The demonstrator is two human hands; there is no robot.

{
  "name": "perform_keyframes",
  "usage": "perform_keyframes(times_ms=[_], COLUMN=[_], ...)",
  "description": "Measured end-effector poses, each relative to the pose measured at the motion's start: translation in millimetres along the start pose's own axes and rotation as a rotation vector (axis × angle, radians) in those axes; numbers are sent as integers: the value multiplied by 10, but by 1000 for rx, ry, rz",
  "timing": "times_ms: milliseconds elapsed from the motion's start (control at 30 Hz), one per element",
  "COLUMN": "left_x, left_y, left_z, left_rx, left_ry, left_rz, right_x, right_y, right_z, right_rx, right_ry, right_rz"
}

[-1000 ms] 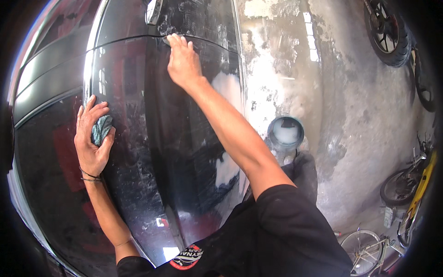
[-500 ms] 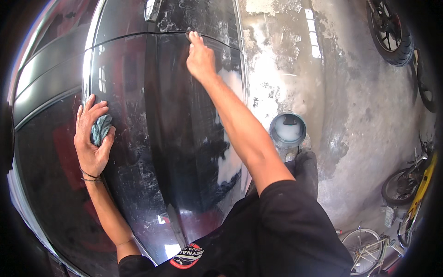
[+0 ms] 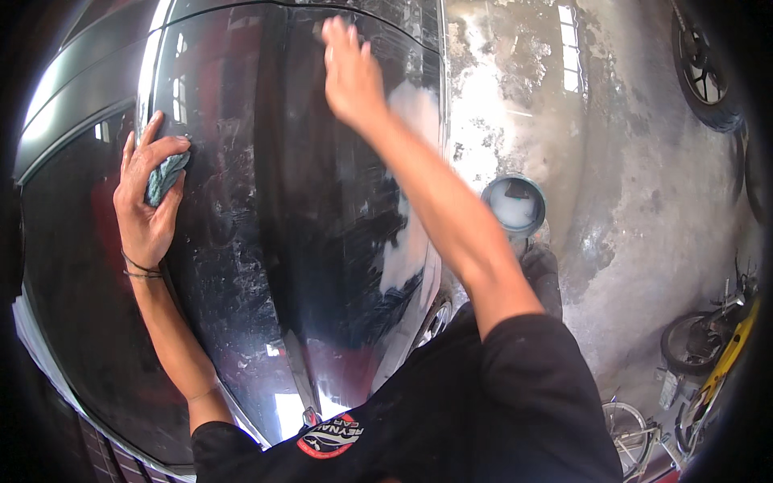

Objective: The person sands the rear quarter panel and door handle area of a black car using a sanding block and water from a bucket, then wipes the surface with a cloth.

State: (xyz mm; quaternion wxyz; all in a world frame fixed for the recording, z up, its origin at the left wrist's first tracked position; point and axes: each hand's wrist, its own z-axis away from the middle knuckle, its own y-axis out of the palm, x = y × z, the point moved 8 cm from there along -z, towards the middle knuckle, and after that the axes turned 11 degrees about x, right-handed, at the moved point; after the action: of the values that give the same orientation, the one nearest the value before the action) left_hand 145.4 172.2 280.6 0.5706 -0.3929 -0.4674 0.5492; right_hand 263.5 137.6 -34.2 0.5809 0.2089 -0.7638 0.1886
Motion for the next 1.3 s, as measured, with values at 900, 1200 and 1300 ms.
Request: perform_keyframes(times_ms=[900,1200,1300], left_x=[-650,-558,-578], left_y=[249,258,221], left_z=[2044,2267,2144], left_rx=[-2,-53,-68], left_ry=[10,51,106], left_rz=[-22,5,-10], right_x=[1479,2130,1799], right_y=[403,832,486], right_z=[1387,3013,2100], right_rx=[136,96,73], right_ry=[-47,-202,-91], right_rz=[-147,-128,-331])
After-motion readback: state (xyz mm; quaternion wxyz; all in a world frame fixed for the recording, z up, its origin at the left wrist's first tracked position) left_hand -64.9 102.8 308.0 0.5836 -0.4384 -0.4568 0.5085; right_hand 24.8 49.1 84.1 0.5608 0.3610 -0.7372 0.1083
